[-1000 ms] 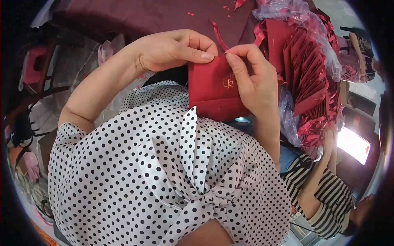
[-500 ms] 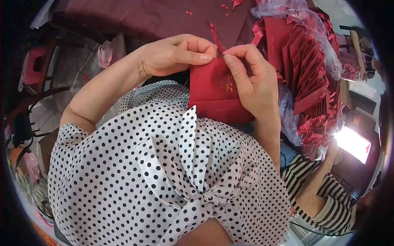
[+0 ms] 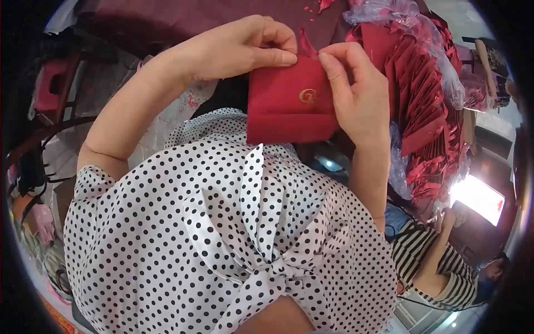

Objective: The person threads ribbon handles into red paper bags by hand, stacks the assembled bags into piles, and packs bundles of bags into plastic bags.

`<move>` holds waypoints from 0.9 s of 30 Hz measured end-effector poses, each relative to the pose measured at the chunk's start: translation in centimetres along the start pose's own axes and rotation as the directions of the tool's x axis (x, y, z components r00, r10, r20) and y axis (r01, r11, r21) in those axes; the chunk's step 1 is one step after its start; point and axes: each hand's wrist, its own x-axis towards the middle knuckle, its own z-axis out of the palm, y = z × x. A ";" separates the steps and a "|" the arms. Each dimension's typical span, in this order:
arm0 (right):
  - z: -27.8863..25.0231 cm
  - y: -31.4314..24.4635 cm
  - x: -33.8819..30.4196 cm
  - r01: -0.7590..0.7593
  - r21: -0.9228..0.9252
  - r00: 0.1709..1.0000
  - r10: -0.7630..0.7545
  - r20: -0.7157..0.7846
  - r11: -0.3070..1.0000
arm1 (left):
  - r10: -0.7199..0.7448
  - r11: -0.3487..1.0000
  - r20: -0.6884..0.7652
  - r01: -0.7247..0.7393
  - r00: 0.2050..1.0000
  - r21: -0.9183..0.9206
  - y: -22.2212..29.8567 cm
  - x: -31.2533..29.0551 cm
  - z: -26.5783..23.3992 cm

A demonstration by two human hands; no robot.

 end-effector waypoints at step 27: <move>-0.4 0.2 -0.2 0.109 0.105 0.992 -0.102 -0.068 0.988 | -0.292 0.429 0.412 0.503 0.863 -0.750 1.1 -1.6 0.2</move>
